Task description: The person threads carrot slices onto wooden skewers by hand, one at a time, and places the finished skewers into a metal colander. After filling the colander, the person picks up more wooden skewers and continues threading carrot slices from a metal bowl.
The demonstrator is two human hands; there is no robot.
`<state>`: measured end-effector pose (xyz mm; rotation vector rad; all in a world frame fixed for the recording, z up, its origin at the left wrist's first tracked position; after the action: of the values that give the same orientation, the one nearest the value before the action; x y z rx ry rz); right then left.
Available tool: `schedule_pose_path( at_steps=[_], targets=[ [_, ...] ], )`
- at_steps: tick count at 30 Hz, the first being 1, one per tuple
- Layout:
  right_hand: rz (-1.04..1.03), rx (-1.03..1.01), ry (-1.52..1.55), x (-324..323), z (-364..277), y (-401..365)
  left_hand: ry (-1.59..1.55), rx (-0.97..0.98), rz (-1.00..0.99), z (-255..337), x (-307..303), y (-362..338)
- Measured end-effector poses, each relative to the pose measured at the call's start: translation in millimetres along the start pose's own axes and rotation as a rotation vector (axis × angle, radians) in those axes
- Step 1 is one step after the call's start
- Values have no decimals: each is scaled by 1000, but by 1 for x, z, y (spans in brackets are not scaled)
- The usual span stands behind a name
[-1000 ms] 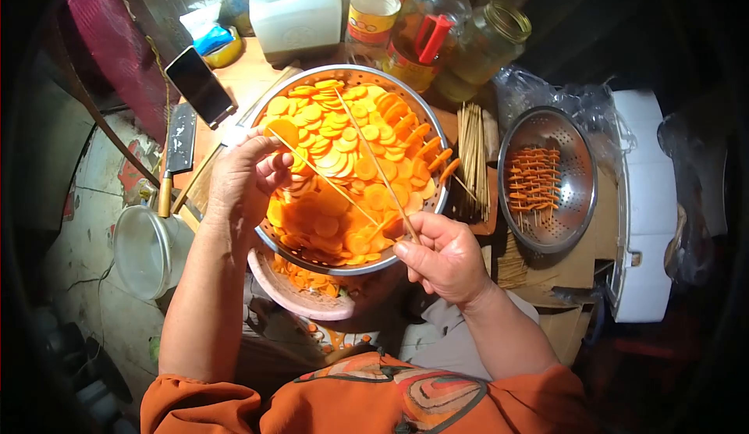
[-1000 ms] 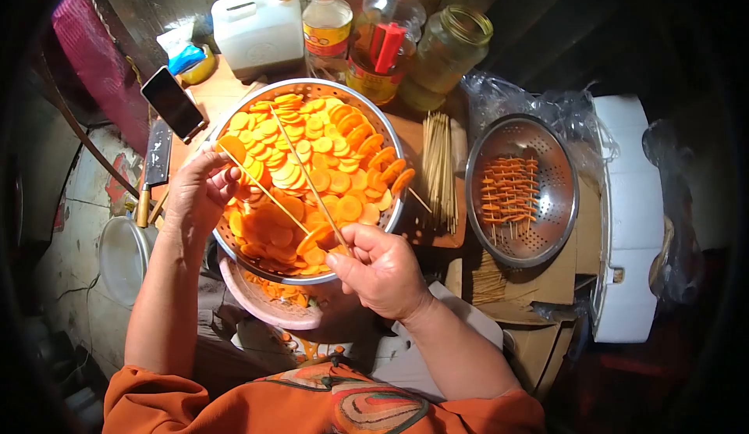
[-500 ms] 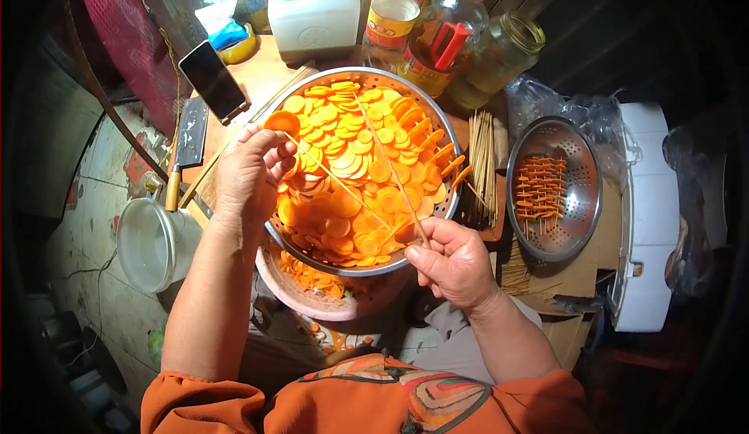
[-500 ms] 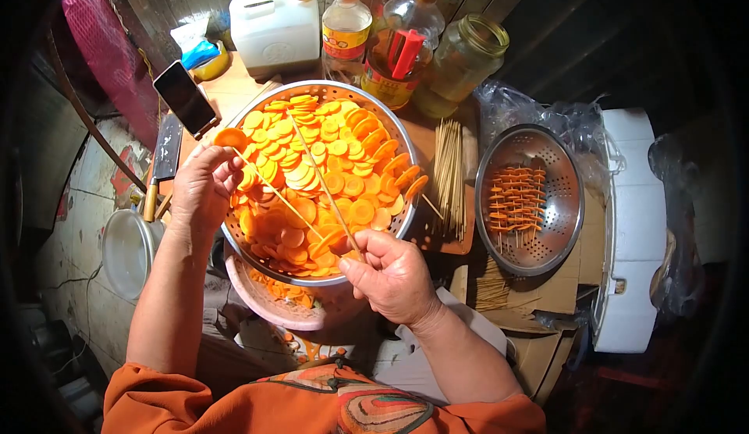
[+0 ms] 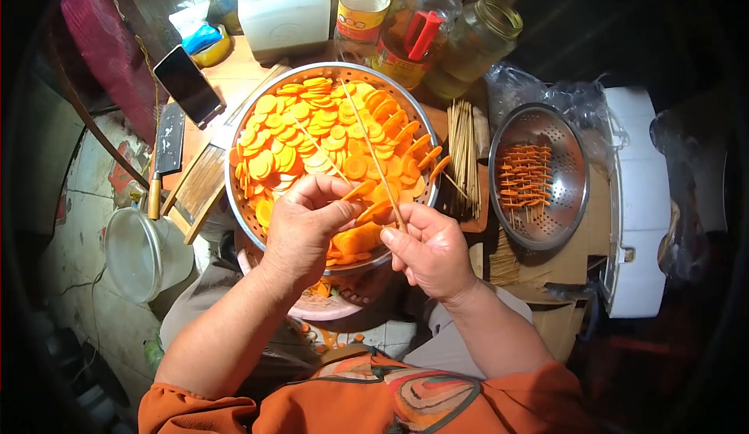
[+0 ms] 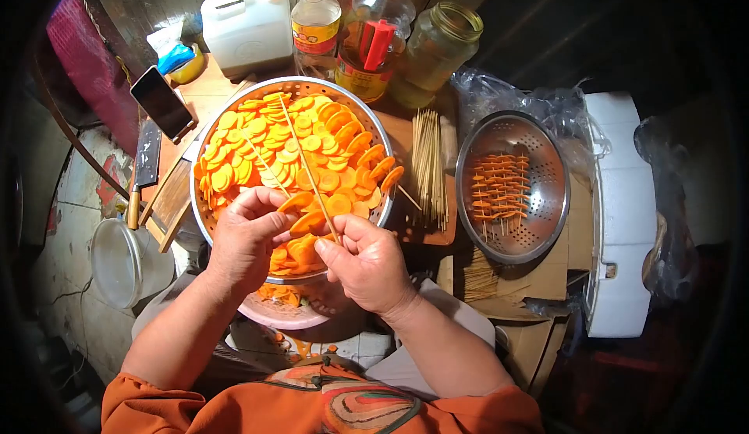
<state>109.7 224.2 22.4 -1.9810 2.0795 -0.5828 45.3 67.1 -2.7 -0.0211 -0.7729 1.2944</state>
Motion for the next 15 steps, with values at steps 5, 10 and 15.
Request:
schedule_pose_path(
  at_steps=[5, 10, 15],
  targets=[
    [9, -22, 6, 1, -2, -1, 11, -8, -3, -2, 0, 1],
    [42, -23, 6, -3, -3, 0, 144, 100, -28, 8, -7, 7],
    [85, -49, 103, -7, 0, 0, 897, 338, 173, 14, -37, 37]
  ],
)
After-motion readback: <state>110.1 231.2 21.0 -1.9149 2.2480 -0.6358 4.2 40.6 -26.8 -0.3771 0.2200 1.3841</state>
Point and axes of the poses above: each hand's wrist, its own y-axis towards the middle knuckle, its own x-axis out of the palm, z = x × y, the point moved 1 cm from there along y, towards the middle knuckle, and after that the axes turned 2 degrees about z, right-handed, at the moved point
